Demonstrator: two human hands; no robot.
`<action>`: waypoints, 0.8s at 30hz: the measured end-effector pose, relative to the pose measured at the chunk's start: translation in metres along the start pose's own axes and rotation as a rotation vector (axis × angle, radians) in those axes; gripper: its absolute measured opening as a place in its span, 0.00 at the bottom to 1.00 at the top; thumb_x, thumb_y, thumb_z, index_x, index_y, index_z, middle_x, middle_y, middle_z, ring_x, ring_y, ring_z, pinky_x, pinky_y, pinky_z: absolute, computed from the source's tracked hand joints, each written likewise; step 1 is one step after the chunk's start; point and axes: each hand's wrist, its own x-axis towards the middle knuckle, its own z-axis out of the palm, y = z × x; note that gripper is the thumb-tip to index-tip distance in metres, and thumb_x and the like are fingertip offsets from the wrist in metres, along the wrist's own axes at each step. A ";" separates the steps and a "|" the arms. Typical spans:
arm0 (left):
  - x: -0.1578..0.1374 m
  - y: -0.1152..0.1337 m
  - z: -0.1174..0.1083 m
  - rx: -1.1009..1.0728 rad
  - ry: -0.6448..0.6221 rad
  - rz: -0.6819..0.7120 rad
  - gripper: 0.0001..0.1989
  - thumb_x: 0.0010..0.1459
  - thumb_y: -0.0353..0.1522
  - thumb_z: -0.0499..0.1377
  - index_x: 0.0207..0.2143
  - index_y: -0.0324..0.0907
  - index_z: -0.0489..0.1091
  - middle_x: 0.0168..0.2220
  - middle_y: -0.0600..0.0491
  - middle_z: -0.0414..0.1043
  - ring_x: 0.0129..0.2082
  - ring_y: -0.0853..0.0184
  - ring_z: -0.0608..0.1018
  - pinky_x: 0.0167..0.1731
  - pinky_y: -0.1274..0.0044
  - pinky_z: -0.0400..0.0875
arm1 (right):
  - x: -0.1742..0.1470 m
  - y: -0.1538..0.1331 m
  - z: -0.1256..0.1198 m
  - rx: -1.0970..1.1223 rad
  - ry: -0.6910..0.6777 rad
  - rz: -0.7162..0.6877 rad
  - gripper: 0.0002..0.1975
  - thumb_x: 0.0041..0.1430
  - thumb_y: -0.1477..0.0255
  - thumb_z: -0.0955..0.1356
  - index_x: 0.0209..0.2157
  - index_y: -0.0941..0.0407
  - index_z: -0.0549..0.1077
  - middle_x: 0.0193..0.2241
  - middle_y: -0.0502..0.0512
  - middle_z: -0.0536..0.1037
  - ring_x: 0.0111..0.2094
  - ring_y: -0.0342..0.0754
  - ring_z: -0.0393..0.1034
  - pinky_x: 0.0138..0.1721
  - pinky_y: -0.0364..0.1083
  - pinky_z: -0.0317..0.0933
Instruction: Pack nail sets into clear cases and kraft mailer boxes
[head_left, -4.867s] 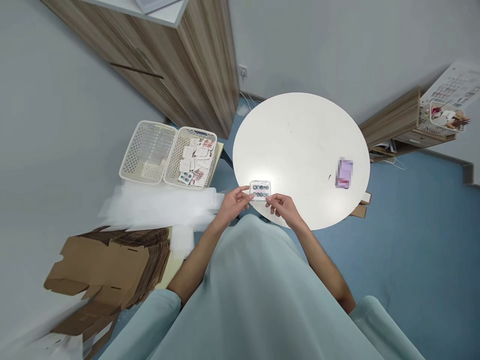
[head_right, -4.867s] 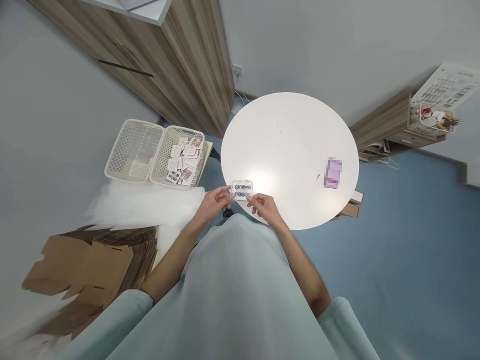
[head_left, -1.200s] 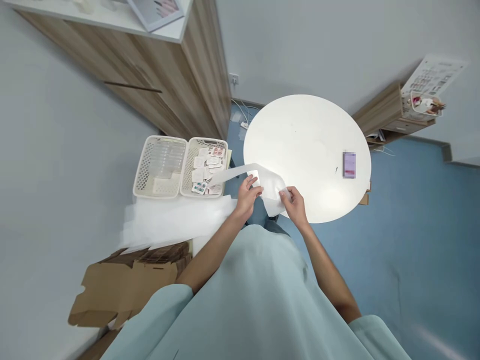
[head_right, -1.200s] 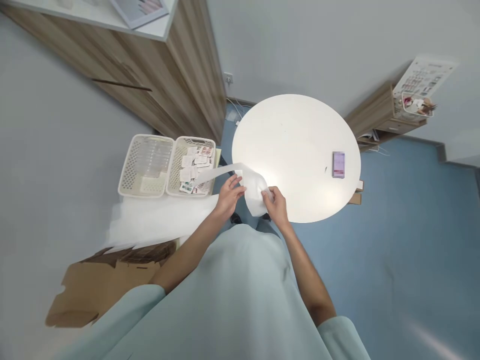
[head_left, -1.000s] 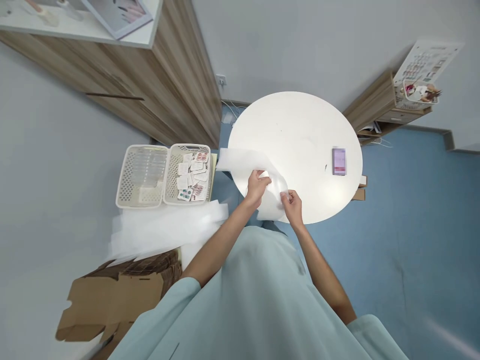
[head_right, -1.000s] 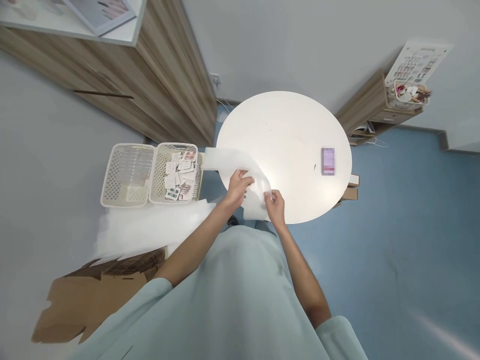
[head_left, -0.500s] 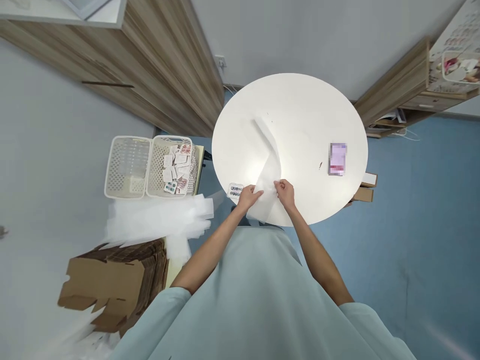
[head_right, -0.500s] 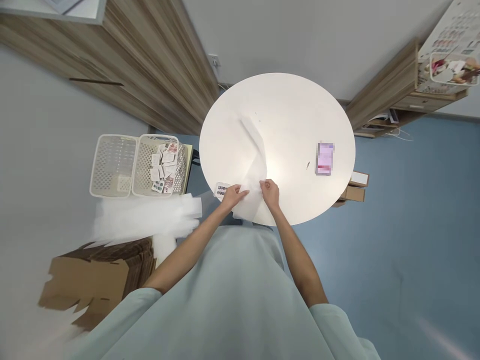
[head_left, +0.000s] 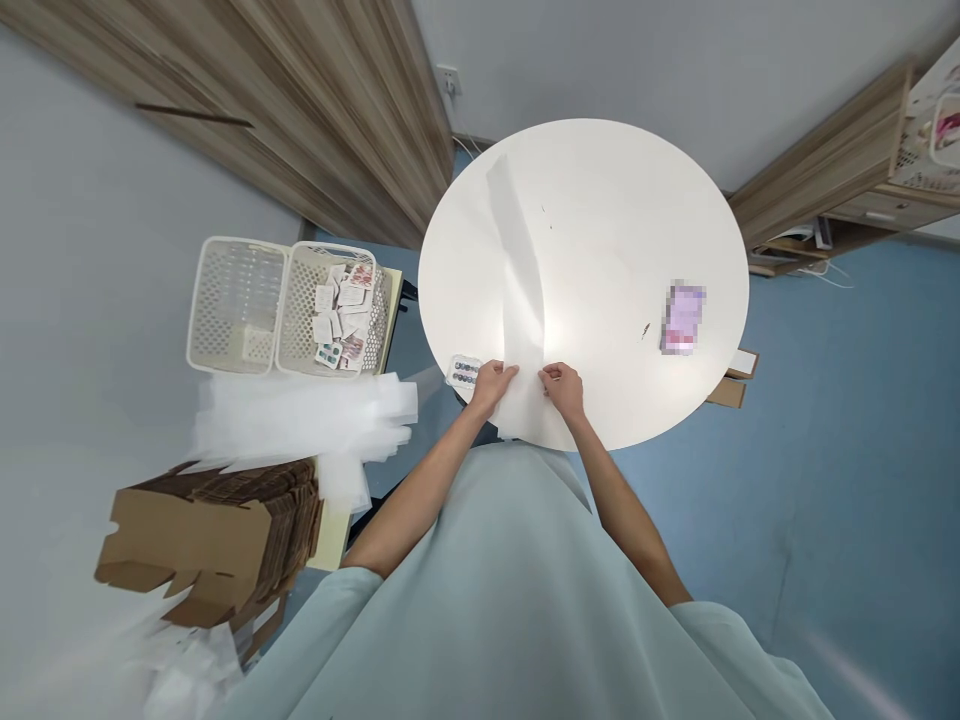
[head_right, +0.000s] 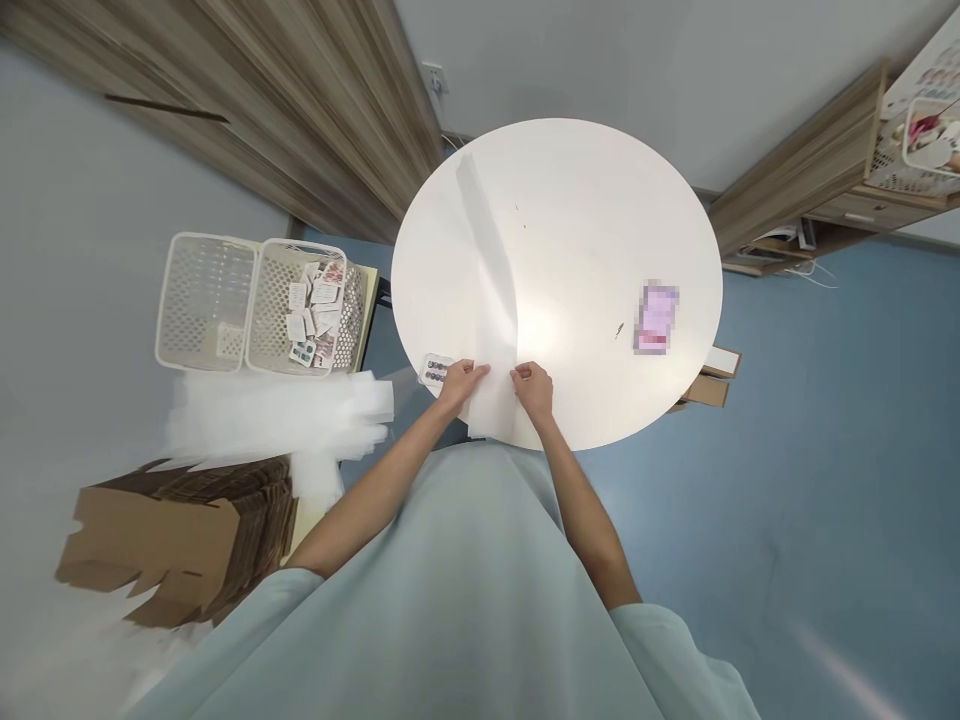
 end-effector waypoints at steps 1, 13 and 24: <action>0.000 -0.001 0.000 0.003 -0.008 -0.008 0.13 0.53 0.40 0.68 0.29 0.43 0.69 0.29 0.53 0.74 0.33 0.63 0.76 0.34 0.74 0.70 | 0.000 -0.001 0.001 -0.026 0.015 -0.003 0.06 0.63 0.65 0.70 0.37 0.53 0.76 0.40 0.53 0.84 0.31 0.47 0.78 0.37 0.47 0.72; -0.009 0.013 -0.001 -0.077 -0.164 -0.147 0.15 0.45 0.37 0.71 0.26 0.43 0.67 0.23 0.56 0.68 0.25 0.67 0.70 0.26 0.76 0.59 | -0.010 -0.019 0.010 -0.291 0.123 -0.160 0.03 0.61 0.70 0.67 0.35 0.52 0.73 0.39 0.54 0.82 0.38 0.52 0.75 0.41 0.50 0.67; 0.002 0.019 -0.001 -0.620 -0.281 -0.236 0.36 0.57 0.67 0.55 0.37 0.43 0.74 0.36 0.43 0.81 0.48 0.50 0.81 0.50 0.65 0.75 | -0.008 -0.015 0.019 0.309 0.034 -0.111 0.16 0.61 0.53 0.70 0.38 0.52 0.72 0.35 0.53 0.80 0.28 0.48 0.76 0.30 0.47 0.70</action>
